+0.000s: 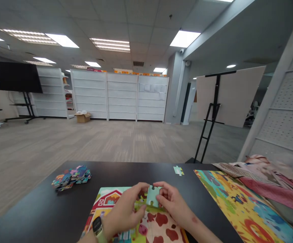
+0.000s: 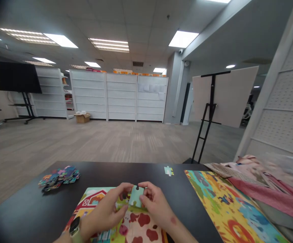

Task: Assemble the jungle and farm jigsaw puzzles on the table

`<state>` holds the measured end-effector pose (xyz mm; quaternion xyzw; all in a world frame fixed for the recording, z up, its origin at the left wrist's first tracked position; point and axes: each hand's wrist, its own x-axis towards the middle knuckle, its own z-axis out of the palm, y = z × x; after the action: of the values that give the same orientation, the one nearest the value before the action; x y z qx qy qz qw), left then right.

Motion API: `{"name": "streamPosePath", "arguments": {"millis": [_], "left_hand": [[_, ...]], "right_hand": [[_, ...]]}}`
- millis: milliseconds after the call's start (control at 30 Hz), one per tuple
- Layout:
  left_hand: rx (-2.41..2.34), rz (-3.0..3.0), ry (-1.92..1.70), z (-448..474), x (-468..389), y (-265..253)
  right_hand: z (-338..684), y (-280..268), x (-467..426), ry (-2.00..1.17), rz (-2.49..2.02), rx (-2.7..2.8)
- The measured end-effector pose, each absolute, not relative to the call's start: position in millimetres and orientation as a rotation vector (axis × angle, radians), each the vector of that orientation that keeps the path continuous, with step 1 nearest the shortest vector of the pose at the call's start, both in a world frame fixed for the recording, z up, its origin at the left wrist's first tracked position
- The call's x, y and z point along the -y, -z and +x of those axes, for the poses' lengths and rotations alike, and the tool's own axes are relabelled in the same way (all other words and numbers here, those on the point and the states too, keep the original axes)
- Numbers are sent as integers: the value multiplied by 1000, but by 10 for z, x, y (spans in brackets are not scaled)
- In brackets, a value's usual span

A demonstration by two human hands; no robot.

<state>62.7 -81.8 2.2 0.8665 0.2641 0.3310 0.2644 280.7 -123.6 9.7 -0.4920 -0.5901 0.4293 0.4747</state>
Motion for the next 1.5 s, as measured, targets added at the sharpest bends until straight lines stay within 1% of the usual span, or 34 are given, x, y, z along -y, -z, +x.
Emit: {"name": "streamPosePath", "arguments": {"millis": [267,400,467,567,667,833,900,1167,1367,1500], "left_hand": [[-641,2172,-988,717,800,-64],[-757,1919,-1053,786,737,-58],[-798,1863,-1042,796,723,-41],[-764,2049,-995,777,760,-51],[-743,2280,-908,740,832,-98],[-731,2570,-489,712,904,-173],[-739,2614,-394,714,922,-196],[-759,2713,-362,750,983,-273],[-776,2764,-407,850,892,-117],[-745,2768,-362,839,803,-38]], "right_hand": [[2784,-32,1223,-1020,-1239,1492],[2763,-29,1223,-997,-1180,1480],[2793,-20,1186,-930,-1209,1474],[2899,24,1077,-755,-1318,1475],[3012,96,965,-687,-1382,1504],[3065,139,928,-562,-1485,1637],[3045,116,961,-515,-1522,1695],[3049,64,1001,-323,-1614,1851],[3790,-24,613,-96,-1849,1693],[4120,63,467,-56,-1990,1664]]}}
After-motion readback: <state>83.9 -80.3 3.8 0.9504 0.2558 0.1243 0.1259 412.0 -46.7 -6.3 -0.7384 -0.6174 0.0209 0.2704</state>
